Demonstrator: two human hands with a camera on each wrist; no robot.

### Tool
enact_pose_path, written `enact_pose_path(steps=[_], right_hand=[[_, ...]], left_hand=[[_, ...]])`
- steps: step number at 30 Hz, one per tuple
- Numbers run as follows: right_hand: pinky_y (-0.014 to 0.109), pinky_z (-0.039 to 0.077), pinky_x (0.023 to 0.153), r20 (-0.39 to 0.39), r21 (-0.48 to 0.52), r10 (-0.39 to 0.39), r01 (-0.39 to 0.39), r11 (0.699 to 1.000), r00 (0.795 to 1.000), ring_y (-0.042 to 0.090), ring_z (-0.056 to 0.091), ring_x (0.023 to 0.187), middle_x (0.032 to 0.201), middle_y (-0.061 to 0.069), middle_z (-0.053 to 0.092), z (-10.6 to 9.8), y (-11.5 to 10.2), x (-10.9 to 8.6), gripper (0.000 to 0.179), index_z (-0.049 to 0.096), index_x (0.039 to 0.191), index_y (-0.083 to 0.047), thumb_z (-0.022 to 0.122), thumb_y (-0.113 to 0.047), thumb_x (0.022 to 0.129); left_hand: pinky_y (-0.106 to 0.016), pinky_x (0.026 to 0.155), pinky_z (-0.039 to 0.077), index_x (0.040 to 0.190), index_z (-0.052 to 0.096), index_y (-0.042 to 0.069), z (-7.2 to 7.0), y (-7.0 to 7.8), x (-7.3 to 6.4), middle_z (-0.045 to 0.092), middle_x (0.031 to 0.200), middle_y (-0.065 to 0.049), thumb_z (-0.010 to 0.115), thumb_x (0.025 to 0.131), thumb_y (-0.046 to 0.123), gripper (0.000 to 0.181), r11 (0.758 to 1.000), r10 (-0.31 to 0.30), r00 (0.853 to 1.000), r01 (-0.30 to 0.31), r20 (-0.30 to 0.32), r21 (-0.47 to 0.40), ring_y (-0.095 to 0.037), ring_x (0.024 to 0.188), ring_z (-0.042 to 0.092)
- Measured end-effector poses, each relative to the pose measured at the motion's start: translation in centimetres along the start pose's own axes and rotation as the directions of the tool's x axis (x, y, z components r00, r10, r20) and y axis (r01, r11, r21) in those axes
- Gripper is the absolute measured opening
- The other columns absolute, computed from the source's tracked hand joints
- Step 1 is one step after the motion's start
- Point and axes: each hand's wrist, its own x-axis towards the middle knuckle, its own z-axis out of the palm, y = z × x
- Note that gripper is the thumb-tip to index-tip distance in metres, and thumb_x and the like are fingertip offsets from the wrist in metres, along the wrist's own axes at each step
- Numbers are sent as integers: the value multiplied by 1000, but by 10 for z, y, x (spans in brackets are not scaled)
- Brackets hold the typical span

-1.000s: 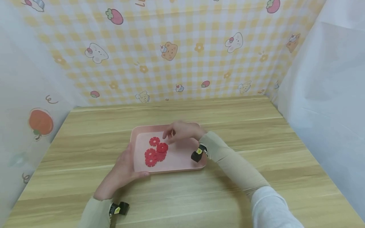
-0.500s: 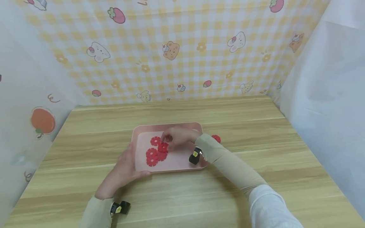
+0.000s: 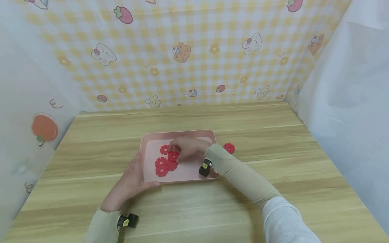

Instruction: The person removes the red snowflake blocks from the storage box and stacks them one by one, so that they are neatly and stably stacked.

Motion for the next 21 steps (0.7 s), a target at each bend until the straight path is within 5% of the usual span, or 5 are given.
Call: enact_pose_path(steps=[21], right_hand=[[20,49,76,-8,-28,0,-1,1000,1000,14,54,90,96,-4,59,-1,-3,0,37,62,108,-19,81,-17,77]], left_hand=[[-55,92,49,147,15,4,0,0,-1,43,133,-17,89,59,44,121,1000,11,1000,-11,-20,13,-33,117,46]])
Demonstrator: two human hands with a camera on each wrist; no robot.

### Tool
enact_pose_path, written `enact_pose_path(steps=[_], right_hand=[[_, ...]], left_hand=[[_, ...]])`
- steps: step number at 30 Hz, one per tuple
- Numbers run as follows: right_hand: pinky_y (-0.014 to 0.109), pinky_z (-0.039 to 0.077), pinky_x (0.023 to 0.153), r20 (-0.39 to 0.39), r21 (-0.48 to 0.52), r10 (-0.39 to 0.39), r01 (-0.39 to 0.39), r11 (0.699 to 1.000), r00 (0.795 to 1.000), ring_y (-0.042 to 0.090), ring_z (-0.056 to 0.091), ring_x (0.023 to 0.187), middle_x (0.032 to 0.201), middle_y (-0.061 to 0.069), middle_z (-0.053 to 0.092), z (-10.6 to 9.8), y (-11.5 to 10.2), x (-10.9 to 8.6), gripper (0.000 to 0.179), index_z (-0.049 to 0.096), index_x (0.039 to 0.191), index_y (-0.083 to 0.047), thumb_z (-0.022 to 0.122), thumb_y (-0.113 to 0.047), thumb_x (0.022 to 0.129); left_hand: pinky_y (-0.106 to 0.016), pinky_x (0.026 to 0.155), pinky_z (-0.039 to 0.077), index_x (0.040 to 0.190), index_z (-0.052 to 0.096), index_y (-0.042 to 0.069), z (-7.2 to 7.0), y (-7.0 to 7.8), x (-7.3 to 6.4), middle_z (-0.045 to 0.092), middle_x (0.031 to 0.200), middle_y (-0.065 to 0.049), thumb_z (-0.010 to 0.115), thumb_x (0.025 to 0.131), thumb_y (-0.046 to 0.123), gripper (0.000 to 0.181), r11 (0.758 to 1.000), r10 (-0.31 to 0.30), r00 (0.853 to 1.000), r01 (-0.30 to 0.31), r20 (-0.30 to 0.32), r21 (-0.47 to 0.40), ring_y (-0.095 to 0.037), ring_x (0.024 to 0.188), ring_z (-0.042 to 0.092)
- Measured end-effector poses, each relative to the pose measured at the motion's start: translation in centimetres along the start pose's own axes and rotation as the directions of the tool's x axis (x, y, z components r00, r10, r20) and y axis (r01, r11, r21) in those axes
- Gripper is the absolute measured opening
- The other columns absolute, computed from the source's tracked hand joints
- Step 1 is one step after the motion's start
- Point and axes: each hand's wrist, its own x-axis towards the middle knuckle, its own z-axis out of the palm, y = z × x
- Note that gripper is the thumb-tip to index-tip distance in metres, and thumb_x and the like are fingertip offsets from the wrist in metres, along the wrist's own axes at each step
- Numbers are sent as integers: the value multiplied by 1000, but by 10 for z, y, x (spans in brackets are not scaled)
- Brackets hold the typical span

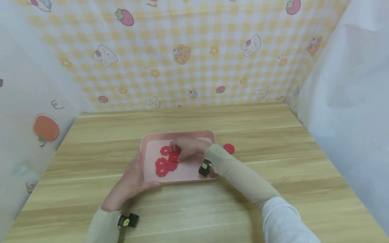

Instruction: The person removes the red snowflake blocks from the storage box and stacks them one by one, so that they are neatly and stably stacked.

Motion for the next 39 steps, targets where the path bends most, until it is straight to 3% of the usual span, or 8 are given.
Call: enact_pose_path(steps=[7,18,35,39], right_hand=[[20,47,76,-18,1,6,-6,1000,1000,13,53,87,93,-4,59,0,0,-1,37,62,109,-17,81,-17,77],[22,46,74,-42,47,23,-21,999,999,12,54,83,88,-5,58,-3,4,-11,29,60,100,-19,79,-17,77],[26,45,83,-24,146,18,-14,989,1000,15,51,94,98,-4,57,-17,8,-28,39,58,106,-20,82,-21,75],[26,45,82,-53,133,7,0,991,999,15,51,92,96,-3,57,-19,10,-34,37,59,105,-19,81,-22,76]], left_hand=[[-57,92,48,147,13,1,-2,3,-2,40,136,-21,87,61,45,121,999,-28,1000,27,11,22,-37,119,44],[-57,91,48,145,17,2,-1,4,-2,44,131,-19,87,61,45,118,1000,25,1000,-25,-3,-7,-34,114,47],[-60,93,46,145,15,-2,-1,4,-2,42,132,-23,86,62,47,119,999,-18,1000,18,3,33,-39,116,45],[-60,91,47,144,17,-2,0,4,-2,42,131,-23,87,62,44,118,999,8,1000,-8,-15,32,-39,115,45]])
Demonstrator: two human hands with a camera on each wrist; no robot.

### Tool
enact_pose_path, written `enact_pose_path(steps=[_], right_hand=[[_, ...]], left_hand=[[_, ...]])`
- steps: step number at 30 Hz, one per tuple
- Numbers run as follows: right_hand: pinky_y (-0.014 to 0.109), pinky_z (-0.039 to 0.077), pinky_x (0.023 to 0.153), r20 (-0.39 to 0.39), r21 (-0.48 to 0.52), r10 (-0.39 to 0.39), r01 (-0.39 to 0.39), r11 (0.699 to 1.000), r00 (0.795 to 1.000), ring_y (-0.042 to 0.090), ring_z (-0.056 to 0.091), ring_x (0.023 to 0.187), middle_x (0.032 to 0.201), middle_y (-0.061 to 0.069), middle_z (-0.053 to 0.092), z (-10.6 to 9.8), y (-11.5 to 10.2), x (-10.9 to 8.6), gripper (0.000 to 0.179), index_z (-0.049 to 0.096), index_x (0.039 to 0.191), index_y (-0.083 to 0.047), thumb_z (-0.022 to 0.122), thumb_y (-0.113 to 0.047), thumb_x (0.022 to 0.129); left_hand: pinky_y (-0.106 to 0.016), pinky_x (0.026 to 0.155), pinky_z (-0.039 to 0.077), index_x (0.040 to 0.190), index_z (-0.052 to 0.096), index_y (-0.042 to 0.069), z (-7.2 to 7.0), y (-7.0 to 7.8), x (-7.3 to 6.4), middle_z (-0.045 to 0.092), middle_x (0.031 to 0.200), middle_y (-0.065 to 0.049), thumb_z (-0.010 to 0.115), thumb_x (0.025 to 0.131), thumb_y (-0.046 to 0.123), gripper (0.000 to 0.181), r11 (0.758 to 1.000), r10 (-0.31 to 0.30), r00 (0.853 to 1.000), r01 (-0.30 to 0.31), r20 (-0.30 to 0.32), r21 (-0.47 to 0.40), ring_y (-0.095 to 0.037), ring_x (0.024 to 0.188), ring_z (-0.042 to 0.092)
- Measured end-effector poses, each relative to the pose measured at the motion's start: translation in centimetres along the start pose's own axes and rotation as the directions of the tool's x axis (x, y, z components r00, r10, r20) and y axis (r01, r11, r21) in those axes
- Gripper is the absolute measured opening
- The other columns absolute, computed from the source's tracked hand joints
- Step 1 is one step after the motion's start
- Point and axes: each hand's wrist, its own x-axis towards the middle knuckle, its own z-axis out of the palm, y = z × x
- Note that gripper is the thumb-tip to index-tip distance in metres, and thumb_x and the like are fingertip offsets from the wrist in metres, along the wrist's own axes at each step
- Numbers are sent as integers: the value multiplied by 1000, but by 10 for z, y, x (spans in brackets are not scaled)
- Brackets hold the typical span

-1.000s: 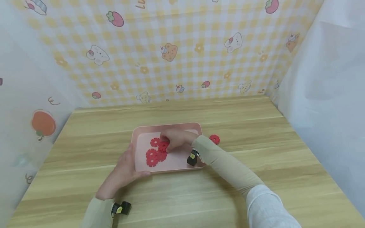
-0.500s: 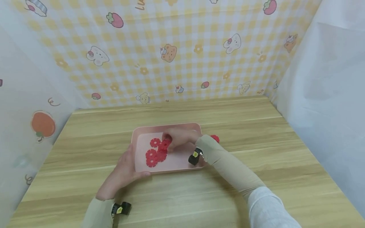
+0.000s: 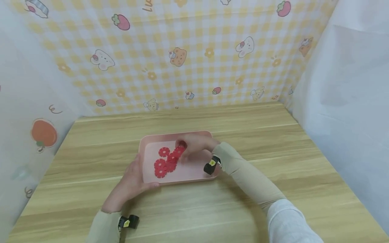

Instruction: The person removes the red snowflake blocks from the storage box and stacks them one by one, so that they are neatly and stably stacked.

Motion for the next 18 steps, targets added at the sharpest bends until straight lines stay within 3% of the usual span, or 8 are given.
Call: enact_pose_path(steps=[5,10,18], right_hand=[[26,45,78,-27,-12,21,-22,1000,999,16,51,89,91,-2,57,-2,4,-7,32,60,101,-20,80,-22,77],[26,45,82,-68,-44,65,-68,997,996,15,52,92,95,-5,58,-6,7,-18,33,61,104,-21,80,-24,77],[27,47,81,-89,23,96,-94,995,991,17,53,91,97,-2,60,-14,17,-32,35,63,110,-14,79,-16,78]], left_hand=[[-60,90,48,144,18,-1,0,0,0,44,130,-22,87,62,43,116,1000,27,1000,-27,-12,-15,-38,114,46],[-59,88,49,143,20,0,0,-1,0,46,127,-21,88,61,43,115,999,30,999,-30,-18,-21,-37,112,48],[-59,88,49,143,19,0,2,-3,1,47,125,-20,88,60,42,115,999,40,999,-40,-22,-8,-36,110,48]])
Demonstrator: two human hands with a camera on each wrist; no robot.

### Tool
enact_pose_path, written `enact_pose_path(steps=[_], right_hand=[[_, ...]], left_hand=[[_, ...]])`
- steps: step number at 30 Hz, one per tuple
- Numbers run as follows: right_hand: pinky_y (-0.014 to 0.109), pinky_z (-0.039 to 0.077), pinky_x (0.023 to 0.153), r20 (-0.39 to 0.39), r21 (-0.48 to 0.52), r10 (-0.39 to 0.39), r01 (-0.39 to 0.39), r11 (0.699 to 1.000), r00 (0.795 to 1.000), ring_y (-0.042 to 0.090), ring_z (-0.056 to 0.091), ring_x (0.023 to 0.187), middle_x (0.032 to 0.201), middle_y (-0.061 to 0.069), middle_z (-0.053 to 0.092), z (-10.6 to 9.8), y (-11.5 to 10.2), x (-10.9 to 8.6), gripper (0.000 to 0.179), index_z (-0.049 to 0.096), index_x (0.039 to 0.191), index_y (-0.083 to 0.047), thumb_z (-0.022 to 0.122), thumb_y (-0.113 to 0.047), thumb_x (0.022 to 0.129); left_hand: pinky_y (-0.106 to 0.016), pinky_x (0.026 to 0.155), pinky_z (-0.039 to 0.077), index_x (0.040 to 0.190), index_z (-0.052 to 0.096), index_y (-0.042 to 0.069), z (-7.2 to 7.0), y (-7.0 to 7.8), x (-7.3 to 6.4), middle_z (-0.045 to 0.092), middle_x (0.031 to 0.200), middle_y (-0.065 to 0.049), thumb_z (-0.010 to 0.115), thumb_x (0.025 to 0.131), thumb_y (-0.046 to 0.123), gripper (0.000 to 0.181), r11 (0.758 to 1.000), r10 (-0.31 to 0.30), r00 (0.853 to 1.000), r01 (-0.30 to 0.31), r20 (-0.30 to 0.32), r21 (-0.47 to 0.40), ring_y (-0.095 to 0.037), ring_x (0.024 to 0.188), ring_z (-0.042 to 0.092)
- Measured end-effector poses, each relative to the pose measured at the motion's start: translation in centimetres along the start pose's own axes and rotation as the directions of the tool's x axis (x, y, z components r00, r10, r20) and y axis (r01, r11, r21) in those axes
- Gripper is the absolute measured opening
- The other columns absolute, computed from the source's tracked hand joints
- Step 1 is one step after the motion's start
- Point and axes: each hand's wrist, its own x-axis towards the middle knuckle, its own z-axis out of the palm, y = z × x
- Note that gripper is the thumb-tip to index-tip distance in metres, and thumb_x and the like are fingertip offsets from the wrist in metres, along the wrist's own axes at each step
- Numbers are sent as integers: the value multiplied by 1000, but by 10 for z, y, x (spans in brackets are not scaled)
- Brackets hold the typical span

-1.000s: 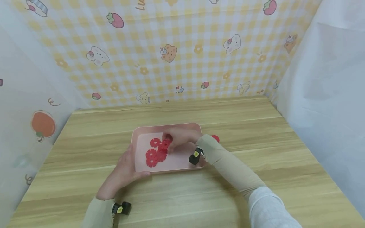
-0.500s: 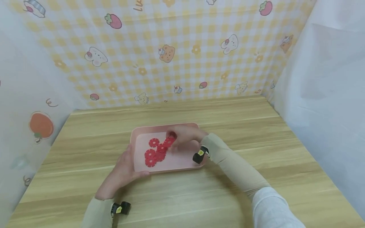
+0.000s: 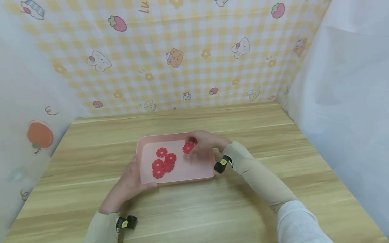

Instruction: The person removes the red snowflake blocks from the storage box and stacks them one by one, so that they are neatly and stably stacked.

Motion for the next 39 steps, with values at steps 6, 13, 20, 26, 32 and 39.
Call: enact_pose_path(steps=[6,13,20,26,32,39], right_hand=[[28,45,77,-45,5,9,-8,1000,999,18,52,89,96,1,59,-6,6,-12,39,62,112,-13,79,-17,78],[28,46,77,-139,9,10,-9,1000,990,19,52,88,96,1,60,-10,20,-25,40,62,112,-11,80,-18,77],[29,44,76,-196,41,7,1,999,981,20,50,89,97,2,59,-13,39,-38,42,62,113,-10,81,-19,76],[30,42,74,-243,55,14,0,998,970,21,49,87,96,3,59,-17,54,-49,40,63,111,-9,80,-15,76],[29,40,70,-272,80,36,-15,997,962,21,47,83,89,4,56,-18,71,-59,40,64,110,-7,80,-12,75],[30,41,74,-307,114,43,-8,993,951,22,47,88,98,8,59,-16,100,-72,43,63,111,-4,82,-12,74]], left_hand=[[-58,89,49,144,19,1,1,-3,1,47,126,-20,89,59,44,118,1000,-5,1000,5,0,2,-35,110,49],[-58,88,49,143,20,1,2,-4,0,47,124,-19,89,59,45,117,1000,-20,1000,20,6,1,-35,109,49],[-57,88,50,144,18,2,2,-3,1,47,126,-20,89,59,44,118,999,-42,999,42,20,-9,-35,110,49],[-56,87,51,145,17,3,2,-3,1,48,125,-19,88,59,45,119,999,-49,998,49,26,-12,-34,109,50],[-56,86,51,144,20,4,2,-5,3,49,123,-17,89,59,45,117,1000,6,1000,-6,-2,-18,-32,107,50],[-57,87,50,144,20,2,4,-5,4,48,124,-19,89,58,44,118,1000,3,1000,-3,-2,-11,-33,107,49]])
